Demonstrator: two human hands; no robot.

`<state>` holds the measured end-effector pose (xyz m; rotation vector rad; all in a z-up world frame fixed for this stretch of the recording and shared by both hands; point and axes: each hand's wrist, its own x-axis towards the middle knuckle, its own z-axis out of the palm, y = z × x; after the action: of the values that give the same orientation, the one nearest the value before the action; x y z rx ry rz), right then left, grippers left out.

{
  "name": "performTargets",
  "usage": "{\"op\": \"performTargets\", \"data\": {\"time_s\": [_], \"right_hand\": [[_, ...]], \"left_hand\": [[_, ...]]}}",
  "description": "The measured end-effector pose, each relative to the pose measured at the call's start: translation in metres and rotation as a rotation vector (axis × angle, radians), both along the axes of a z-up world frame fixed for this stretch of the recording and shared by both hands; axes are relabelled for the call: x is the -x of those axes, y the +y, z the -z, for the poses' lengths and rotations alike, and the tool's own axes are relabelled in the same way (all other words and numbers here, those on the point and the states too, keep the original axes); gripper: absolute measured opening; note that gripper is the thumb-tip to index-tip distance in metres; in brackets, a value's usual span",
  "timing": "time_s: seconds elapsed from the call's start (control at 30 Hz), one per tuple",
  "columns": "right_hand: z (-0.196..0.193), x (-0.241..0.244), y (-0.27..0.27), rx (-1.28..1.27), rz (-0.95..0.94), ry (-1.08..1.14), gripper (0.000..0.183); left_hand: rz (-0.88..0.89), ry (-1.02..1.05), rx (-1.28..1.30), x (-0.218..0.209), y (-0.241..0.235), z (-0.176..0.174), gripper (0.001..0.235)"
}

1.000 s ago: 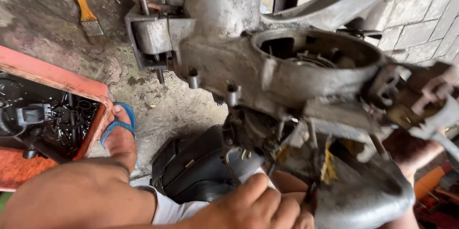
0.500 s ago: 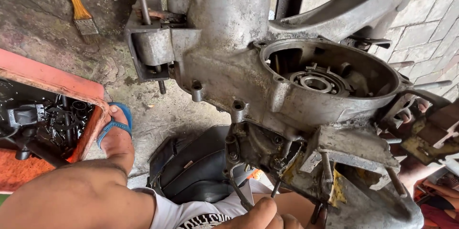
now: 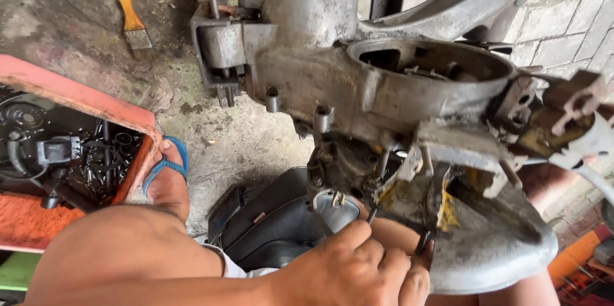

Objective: Cleaning motorcycle engine components with a cloth and repositioning the engine block on a stand.

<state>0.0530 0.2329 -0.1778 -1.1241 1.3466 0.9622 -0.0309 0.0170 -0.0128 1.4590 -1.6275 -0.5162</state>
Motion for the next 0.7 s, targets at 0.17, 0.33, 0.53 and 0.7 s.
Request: {"op": "performTargets", "data": {"time_s": [0.17, 0.33, 0.53, 0.7], "right_hand": [[-0.016, 0.079, -0.074, 0.122, 0.269, -0.228, 0.032], [-0.074, 0.176, -0.224, 0.244, 0.534, -0.467, 0.029], [-0.135, 0.265, -0.367, 0.350, 0.843, -0.720, 0.026], [-0.163, 0.288, -0.416, 0.428, 1.125, -0.922, 0.024]], "left_hand": [[0.003, 0.006, 0.034, -0.013, -0.004, -0.008, 0.022], [0.261, 0.301, -0.100, -0.026, -0.001, -0.013, 0.045], [0.080, 0.185, -0.042, -0.025, 0.006, -0.021, 0.010], [-0.048, 0.054, -0.150, -0.016, 0.013, -0.034, 0.016]]}}
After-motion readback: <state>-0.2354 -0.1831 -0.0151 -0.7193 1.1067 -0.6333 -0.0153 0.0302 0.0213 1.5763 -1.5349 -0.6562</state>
